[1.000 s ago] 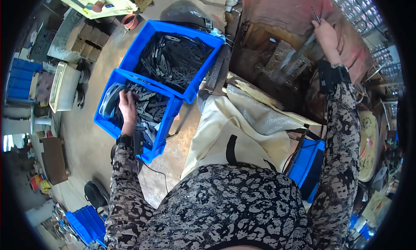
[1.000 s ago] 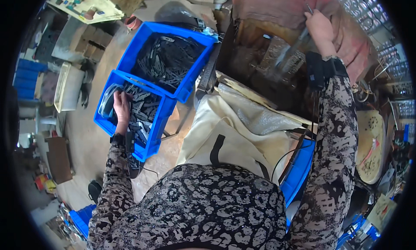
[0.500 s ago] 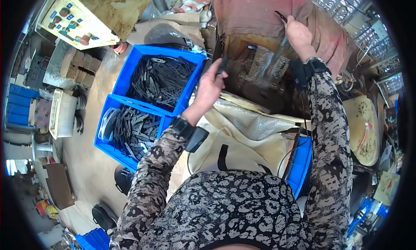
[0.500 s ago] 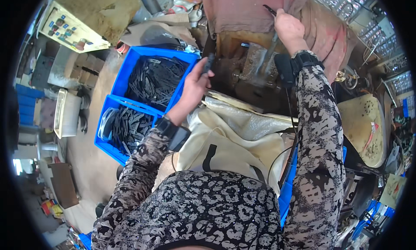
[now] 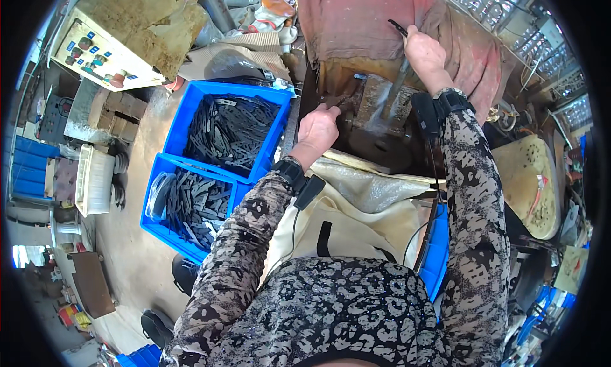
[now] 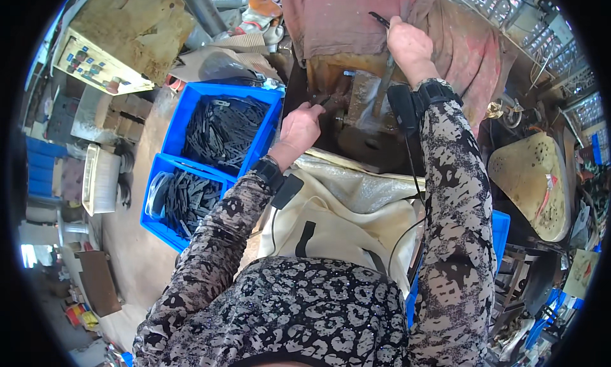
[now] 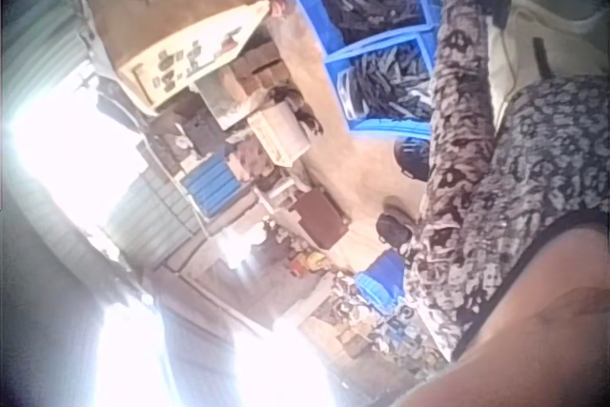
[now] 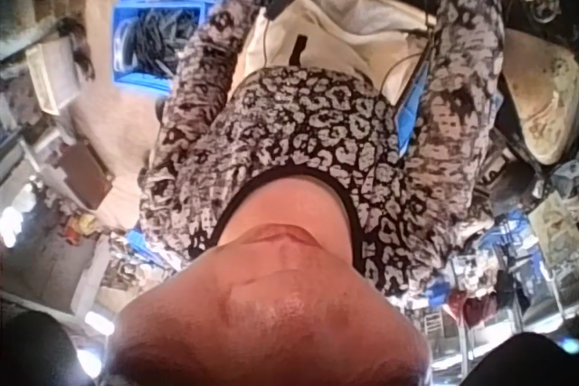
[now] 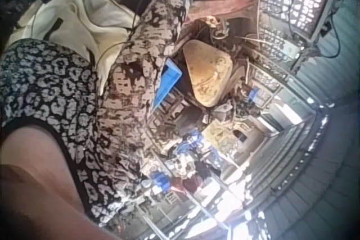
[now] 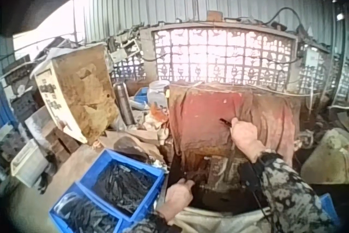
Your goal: The person picks up metal pieces from a blue bin, places them into a machine to be ground, and then moves the finished pieces into a separate blue bin.
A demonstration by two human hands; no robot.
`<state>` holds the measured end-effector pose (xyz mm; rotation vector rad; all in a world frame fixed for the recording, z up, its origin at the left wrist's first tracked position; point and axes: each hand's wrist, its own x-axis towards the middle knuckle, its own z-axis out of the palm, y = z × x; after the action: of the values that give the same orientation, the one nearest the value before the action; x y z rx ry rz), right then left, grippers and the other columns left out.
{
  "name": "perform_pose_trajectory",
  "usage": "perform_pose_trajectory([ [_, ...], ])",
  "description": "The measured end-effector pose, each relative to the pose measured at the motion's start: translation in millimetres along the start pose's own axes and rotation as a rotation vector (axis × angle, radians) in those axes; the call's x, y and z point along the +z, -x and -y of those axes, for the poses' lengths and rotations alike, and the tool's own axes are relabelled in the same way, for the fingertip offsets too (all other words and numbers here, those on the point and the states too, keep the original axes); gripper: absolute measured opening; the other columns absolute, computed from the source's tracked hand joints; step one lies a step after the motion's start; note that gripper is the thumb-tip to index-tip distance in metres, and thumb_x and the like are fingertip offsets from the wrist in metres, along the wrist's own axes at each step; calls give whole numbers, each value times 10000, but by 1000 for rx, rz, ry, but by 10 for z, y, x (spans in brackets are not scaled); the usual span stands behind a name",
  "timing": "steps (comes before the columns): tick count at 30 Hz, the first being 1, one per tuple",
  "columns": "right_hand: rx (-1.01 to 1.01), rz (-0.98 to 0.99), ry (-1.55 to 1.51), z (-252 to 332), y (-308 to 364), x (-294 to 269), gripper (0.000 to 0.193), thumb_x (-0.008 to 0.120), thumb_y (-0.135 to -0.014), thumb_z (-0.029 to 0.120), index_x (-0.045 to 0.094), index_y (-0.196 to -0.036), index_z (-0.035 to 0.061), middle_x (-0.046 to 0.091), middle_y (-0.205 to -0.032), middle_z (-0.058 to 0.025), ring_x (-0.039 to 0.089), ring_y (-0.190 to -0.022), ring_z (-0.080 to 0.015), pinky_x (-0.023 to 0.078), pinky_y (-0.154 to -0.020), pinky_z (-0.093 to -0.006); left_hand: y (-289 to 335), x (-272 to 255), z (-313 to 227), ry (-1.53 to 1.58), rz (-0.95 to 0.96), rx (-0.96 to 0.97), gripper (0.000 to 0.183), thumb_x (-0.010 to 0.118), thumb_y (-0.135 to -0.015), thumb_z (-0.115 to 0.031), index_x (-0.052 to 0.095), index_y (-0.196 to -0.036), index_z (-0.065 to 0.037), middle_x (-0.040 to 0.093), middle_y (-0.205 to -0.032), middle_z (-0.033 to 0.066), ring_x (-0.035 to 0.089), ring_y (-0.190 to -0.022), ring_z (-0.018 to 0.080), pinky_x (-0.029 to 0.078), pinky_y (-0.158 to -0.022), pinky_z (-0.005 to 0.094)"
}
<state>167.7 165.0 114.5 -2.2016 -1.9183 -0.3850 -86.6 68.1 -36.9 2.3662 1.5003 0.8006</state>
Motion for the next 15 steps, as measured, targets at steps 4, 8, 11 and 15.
perform_pose_trajectory([
  [4,-15,7,-5,13,16,-30,273,471,-934,327,540,-1046,87,669,-958,-202,638,-937,-398,501,-787,-504,23,7,-23,-3,-32,-12,131,594,-774,-104,660,-882,-133,625,-891,126,644,-806,335,531,-681,437],
  [8,-21,30,-28,11,39,-48,284,373,-906,164,581,-1043,29,665,-1011,-221,640,-970,-396,507,-820,-484,30,-5,-45,12,-69,-12,122,617,-766,-105,657,-875,-140,620,-877,115,632,-772,341,524,-642,435],
  [11,-15,15,-28,14,25,-36,271,419,-926,257,562,-1038,57,667,-985,-214,637,-952,-399,502,-802,-496,31,-11,-63,-3,-83,-48,125,618,-766,-108,657,-880,-140,618,-887,111,630,-785,338,525,-658,429],
  [15,-9,12,-27,1,4,3,277,443,-935,301,556,-1033,68,667,-975,-213,636,-947,-399,499,-797,-499,36,-11,-62,-1,-65,-67,129,619,-768,-111,657,-887,-142,617,-893,106,628,-797,337,523,-673,429],
])
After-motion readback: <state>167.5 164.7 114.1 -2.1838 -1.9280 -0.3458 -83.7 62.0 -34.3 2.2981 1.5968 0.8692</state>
